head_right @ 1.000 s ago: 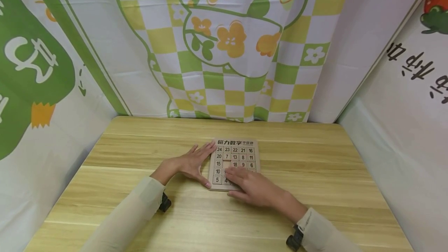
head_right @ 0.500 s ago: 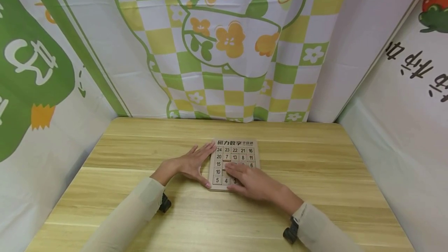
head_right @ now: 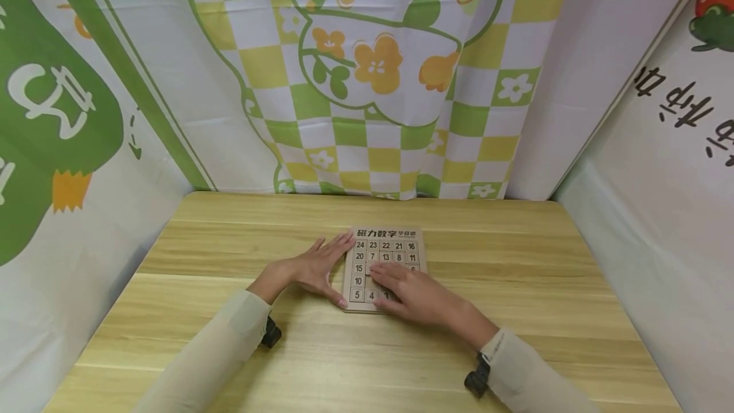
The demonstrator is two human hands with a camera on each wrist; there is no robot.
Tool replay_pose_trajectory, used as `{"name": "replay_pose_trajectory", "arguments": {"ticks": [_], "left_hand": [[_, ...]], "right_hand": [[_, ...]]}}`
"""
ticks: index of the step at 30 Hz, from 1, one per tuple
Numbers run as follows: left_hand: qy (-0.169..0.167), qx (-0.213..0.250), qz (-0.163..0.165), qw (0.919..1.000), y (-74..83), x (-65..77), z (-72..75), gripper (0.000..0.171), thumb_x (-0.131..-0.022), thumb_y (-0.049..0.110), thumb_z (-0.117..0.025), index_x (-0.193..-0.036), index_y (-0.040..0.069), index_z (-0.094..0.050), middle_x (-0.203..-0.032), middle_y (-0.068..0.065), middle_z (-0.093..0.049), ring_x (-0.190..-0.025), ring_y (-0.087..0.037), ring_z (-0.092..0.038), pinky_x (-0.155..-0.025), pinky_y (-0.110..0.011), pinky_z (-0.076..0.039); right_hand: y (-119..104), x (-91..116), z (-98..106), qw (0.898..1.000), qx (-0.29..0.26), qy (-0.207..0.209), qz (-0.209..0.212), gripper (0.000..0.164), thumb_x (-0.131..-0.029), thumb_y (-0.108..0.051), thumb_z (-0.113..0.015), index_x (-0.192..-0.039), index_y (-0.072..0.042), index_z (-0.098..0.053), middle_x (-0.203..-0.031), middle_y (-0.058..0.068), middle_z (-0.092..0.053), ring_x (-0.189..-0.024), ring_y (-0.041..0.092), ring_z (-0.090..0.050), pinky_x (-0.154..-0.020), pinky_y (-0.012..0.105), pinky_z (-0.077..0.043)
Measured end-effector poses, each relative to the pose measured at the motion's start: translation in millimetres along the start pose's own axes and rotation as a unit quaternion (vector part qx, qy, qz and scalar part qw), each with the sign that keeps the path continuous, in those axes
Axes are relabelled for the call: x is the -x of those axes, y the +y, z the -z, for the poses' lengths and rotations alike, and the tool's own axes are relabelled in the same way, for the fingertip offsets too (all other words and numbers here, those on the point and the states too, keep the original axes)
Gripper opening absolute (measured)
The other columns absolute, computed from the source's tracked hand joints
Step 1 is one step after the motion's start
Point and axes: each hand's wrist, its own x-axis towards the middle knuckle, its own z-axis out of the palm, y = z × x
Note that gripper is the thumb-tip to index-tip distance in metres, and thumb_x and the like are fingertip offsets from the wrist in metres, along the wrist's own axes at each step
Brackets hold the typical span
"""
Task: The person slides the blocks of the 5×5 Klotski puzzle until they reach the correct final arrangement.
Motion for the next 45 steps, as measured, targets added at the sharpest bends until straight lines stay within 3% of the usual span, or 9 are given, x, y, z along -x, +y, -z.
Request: {"name": "replay_pose_trajectory", "arguments": {"ticks": [11,28,45], "left_hand": [[-0.001,-0.002,0.001,1.0000,-0.5,-0.2,-1.1,0.142,-0.077,0.071,-0.084,-0.171,0.011,0.004,-0.176,-0.008,0.016,-0.163,-0.025,0.011,-0.131,-0.054,0.007],[0.001,-0.002,-0.004,1.0000,-1.6,-0.4,-1.0,0.141,-0.078,0.070,-0.084,-0.171,0.012,0.004,-0.177,-0.009,0.016,-0.164,-0.027,0.010,-0.130,-0.055,0.008],[0.007,-0.015,-0.007,0.9998,0.0,0.5,-0.5,0.140,-0.077,0.069,-0.084,-0.171,0.009,0.001,-0.178,-0.012,0.011,-0.164,-0.030,0.007,-0.131,-0.058,0.004]], "right_hand": [[-1.6,13.0,8.3,1.000,0.000,0.002,-0.009,0.061,-0.107,-0.046,-0.060,-0.153,-0.006,-0.056,-0.159,0.014,-0.053,-0.146,0.037,-0.051,-0.119,0.056,-0.043],[-4.8,38.9,11.2,0.999,0.042,0.024,0.025,0.056,-0.106,-0.041,-0.064,-0.148,-0.004,-0.061,-0.153,0.016,-0.058,-0.139,0.038,-0.057,-0.112,0.055,-0.050],[-11.5,30.9,-2.0,0.998,0.024,0.032,0.040,0.060,-0.105,-0.042,-0.065,-0.151,-0.004,-0.058,-0.157,0.015,-0.055,-0.142,0.037,-0.055,-0.115,0.056,-0.047]]}}
